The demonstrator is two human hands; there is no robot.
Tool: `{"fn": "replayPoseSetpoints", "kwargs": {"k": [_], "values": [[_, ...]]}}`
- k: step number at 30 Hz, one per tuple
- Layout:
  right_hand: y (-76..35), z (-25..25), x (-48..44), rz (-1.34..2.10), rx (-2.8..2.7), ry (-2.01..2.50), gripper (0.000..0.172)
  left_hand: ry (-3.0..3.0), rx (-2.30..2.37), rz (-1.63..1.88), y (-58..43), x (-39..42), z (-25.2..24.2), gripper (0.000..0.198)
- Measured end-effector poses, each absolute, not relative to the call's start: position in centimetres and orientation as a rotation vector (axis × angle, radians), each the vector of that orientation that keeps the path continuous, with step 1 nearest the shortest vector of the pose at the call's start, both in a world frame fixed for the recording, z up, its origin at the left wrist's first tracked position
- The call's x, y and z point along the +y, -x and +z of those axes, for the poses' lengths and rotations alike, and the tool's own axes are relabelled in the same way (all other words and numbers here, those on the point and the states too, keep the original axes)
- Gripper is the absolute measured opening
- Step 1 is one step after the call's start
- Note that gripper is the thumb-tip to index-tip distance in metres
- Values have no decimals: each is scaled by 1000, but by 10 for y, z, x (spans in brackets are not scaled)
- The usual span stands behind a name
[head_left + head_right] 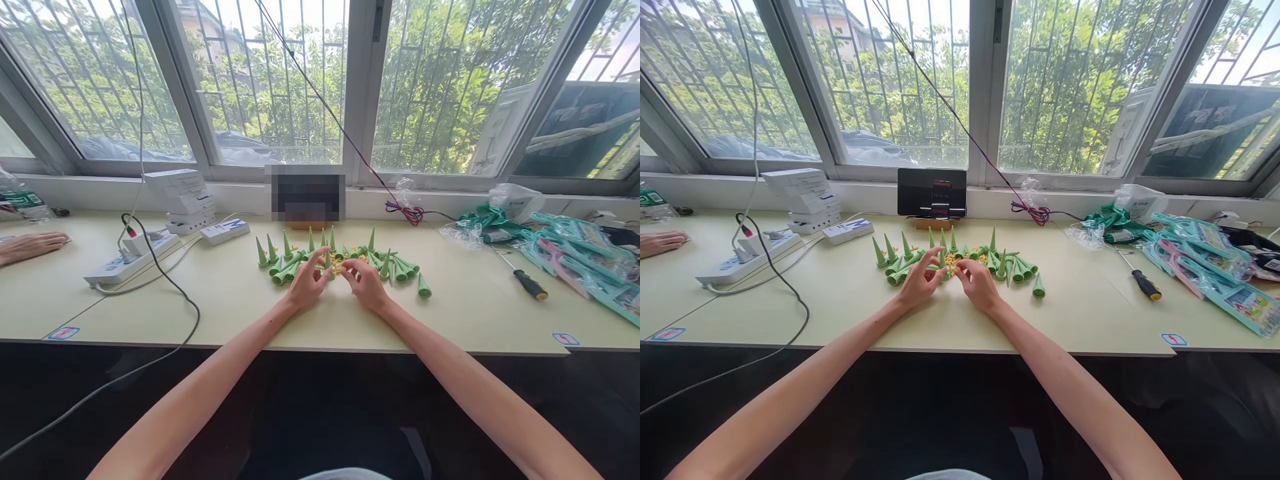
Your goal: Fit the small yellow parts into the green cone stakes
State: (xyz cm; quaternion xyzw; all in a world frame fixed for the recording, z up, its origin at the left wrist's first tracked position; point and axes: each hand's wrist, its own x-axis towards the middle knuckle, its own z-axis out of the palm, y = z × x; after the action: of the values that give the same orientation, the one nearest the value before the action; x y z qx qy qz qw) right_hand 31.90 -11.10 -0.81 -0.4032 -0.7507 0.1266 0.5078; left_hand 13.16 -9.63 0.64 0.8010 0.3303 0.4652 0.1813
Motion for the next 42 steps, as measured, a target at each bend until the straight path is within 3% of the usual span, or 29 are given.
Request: {"fn": "replayPoseSetpoints", "kwargs": {"k": [32,42], "values": [[-319,-14,-106,282,-1863,926,16,-2252,913,1316,-133,-96,3,49],[-318,-9,-109,366,-1813,941,19,-2256,976,1326,-132,-91,-2,39]]}}
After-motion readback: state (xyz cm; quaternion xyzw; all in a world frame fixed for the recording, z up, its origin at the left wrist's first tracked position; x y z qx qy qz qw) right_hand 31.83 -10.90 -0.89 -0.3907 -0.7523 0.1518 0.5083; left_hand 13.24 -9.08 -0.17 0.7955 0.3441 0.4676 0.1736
